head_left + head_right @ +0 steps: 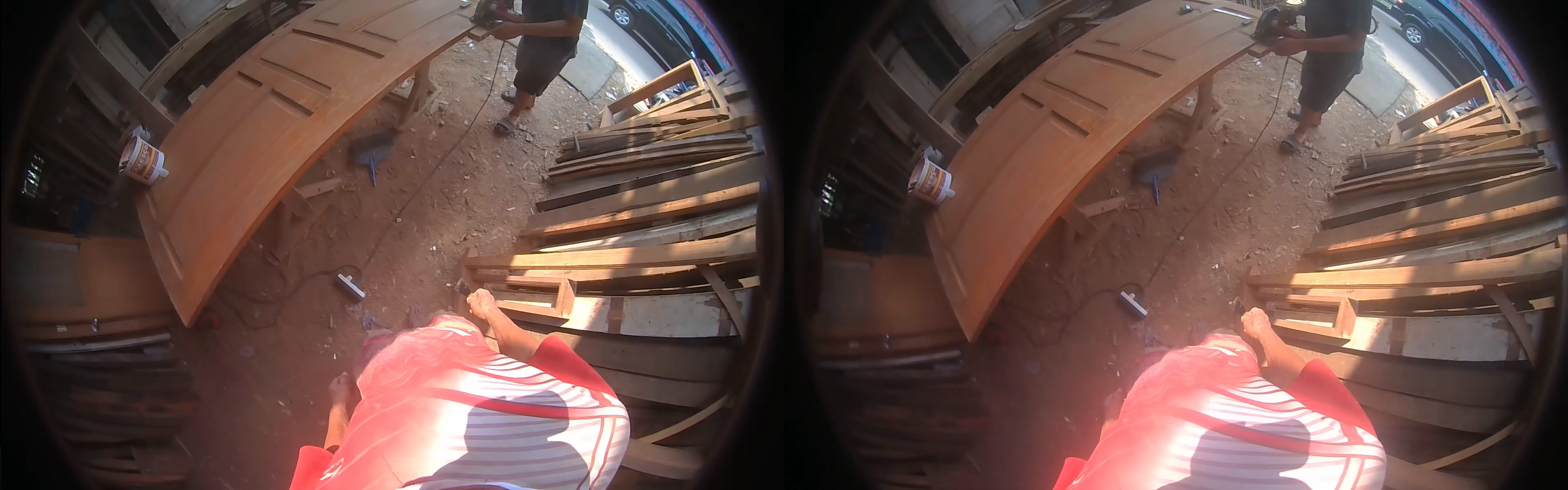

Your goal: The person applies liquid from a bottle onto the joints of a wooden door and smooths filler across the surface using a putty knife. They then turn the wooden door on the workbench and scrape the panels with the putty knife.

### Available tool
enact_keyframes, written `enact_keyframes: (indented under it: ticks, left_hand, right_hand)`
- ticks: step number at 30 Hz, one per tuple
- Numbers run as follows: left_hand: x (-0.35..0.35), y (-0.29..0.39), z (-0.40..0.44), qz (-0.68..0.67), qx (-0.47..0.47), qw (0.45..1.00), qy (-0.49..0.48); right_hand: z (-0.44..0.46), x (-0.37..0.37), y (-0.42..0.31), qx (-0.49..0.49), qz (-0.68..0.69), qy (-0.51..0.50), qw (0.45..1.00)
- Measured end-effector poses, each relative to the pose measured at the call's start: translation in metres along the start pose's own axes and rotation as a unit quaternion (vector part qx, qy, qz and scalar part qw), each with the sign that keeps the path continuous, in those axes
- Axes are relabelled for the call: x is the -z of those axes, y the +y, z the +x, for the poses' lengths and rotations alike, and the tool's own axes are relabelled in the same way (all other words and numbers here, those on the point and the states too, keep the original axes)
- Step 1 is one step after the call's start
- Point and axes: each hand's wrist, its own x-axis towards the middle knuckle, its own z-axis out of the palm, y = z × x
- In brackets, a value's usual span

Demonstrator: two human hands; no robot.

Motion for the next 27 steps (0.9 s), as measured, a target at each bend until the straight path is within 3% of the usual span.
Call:
enact_keyframes:
  ticks: [2, 8, 10, 12, 14, 15, 17, 21, 27]
  left_hand:
    - [-0.006, 0.002, 0.001, 0.053, -0.007, 0.998, 0.032]
    - [-0.01, -0.004, 0.001, 0.042, -0.001, 0.997, 0.058]
    - [0.006, -0.06, 0.033, 0.06, 0.004, 0.996, 0.073]
    - [0.011, -0.074, 0.044, 0.078, 0.008, 0.993, 0.089]
    - [0.006, -0.074, 0.034, -0.069, 0.039, 0.996, 0.045]
    - [0.0, -0.068, 0.028, -0.068, 0.037, 0.996, 0.044]
    - [-0.01, -0.055, 0.022, -0.1, 0.133, 0.983, 0.076]
    - [0.01, -0.099, 0.062, -0.106, 0.087, 0.99, -0.019]
    - [-0.003, -0.113, 0.078, 0.052, -0.001, 0.993, 0.107]
  right_hand:
    - [0.008, 0.004, 0.001, 0.001, -0.021, -0.022, 1.0]
    - [0.014, 0.005, 0.025, 0.022, 0.021, 0.032, 0.999]
    - [0.011, 0.006, 0.031, 0.007, 0.012, 0.029, 0.999]
    - [0.024, -0.005, 0.058, 0.023, 0.006, 0.007, 1.0]
    - [0.022, -0.018, 0.072, 0.038, -0.001, -0.015, 0.999]
    - [0.018, -0.022, 0.074, 0.02, -0.019, 0.009, 1.0]
    - [0.007, -0.021, 0.068, -0.004, -0.043, 0.032, 0.999]
    - [-0.005, -0.014, 0.052, -0.009, -0.056, 0.002, 0.998]
    - [-0.007, -0.007, 0.029, -0.001, -0.028, -0.01, 1.0]
